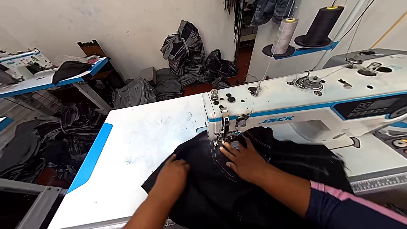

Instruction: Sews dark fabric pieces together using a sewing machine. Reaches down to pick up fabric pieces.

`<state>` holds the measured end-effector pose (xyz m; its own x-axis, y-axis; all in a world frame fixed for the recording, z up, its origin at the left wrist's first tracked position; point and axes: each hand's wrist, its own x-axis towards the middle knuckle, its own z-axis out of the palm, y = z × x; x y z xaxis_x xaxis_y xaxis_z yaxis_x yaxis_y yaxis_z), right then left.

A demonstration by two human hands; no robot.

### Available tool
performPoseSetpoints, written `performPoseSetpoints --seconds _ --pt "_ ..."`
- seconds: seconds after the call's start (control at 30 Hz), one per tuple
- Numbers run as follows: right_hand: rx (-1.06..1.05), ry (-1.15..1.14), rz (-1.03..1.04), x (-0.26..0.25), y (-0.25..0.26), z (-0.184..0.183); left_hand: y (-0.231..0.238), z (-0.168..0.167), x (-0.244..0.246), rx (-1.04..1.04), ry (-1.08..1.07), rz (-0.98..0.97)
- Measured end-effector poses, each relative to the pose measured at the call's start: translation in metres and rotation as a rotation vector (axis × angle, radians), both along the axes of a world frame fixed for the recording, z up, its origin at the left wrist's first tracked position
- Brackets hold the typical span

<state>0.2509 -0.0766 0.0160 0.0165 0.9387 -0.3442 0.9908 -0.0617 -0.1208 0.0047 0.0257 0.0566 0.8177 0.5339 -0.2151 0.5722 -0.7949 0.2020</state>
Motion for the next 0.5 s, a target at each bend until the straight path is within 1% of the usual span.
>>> performPoseSetpoints --seconds 0.07,0.13,0.2,0.23,0.43,0.5 --pt "0.040 0.136 0.021 -0.003 -0.016 -0.013 -0.021 -0.015 0.030 -0.069 -0.184 -0.112" --pt "0.067 0.188 0.016 0.002 -0.024 -0.019 -0.031 -0.047 0.053 -0.099 -0.292 -0.219" --pt "0.065 0.191 0.029 0.009 -0.026 -0.021 -0.037 -0.075 0.059 -0.035 -0.432 -0.239" --pt "0.064 0.189 0.037 0.011 -0.025 -0.020 -0.037 -0.081 0.059 0.000 -0.493 -0.237" --pt "0.022 0.211 0.020 0.014 -0.010 -0.013 -0.020 -0.091 0.062 0.069 -0.618 -0.214" --pt "0.022 0.216 0.014 0.020 -0.001 -0.012 -0.012 -0.091 0.068 0.071 -0.627 -0.202"
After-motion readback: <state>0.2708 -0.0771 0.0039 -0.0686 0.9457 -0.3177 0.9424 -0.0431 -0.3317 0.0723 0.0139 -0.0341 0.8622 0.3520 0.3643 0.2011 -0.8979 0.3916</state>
